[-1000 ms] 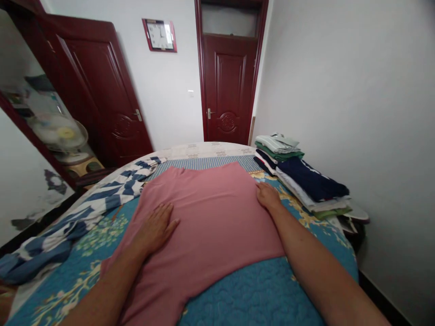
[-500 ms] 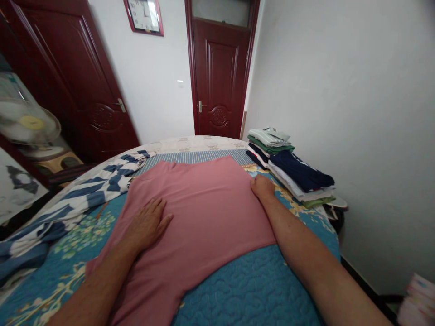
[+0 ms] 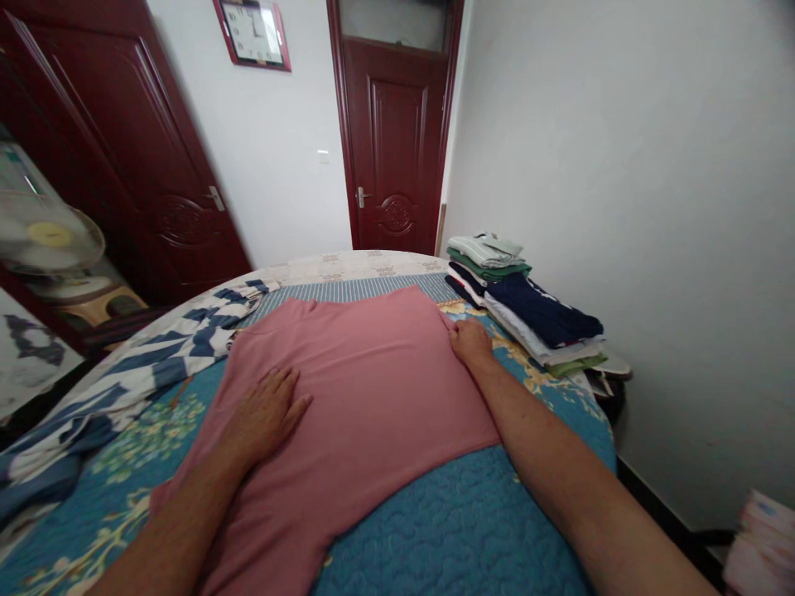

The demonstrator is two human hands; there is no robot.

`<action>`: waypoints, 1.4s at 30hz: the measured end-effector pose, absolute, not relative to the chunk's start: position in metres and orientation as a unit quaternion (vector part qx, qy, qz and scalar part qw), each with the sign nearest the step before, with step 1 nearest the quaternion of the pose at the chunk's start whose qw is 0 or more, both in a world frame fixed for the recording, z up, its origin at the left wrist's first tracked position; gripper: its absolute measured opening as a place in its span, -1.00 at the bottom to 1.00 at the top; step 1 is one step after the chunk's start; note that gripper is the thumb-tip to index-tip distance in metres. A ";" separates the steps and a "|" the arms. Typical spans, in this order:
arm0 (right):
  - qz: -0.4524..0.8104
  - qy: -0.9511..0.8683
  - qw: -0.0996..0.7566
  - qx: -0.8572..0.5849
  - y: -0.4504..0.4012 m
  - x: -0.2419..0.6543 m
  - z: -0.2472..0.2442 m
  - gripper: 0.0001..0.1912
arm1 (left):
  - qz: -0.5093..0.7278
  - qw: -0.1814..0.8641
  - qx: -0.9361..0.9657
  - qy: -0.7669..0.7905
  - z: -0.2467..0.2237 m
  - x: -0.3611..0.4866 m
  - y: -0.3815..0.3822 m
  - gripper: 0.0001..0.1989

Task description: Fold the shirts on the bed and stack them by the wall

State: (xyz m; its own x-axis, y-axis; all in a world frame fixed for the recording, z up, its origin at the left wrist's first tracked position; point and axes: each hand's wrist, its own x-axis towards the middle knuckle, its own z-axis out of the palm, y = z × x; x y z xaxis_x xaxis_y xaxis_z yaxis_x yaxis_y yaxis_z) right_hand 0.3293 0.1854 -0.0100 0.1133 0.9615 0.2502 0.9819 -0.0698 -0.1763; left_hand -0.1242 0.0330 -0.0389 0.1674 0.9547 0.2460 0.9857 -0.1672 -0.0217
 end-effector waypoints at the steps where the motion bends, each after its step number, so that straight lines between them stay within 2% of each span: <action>1: -0.033 -0.665 0.150 -0.731 0.186 0.330 -0.010 -0.61 | -0.088 0.088 -0.758 -0.640 -0.038 -0.124 0.033 -0.23; 7: -0.018 -0.658 0.140 -0.739 0.192 0.333 -0.011 -0.57 | -0.093 0.086 -0.760 -0.638 -0.038 -0.123 0.033 -0.23; 21: 0.020 -0.667 0.132 -0.733 0.201 0.330 -0.008 -0.60 | -0.087 0.095 -0.757 -0.641 -0.038 -0.122 0.034 -0.22; 37: 0.004 -0.630 0.147 -0.763 0.206 0.342 -0.007 -0.64 | -0.091 0.087 -0.757 -0.641 -0.035 -0.120 0.032 -0.22; 42: 0.006 -0.616 0.147 -0.774 0.204 0.344 -0.009 -0.59 | -0.059 0.077 -0.710 -0.697 -0.032 -0.118 0.028 -0.19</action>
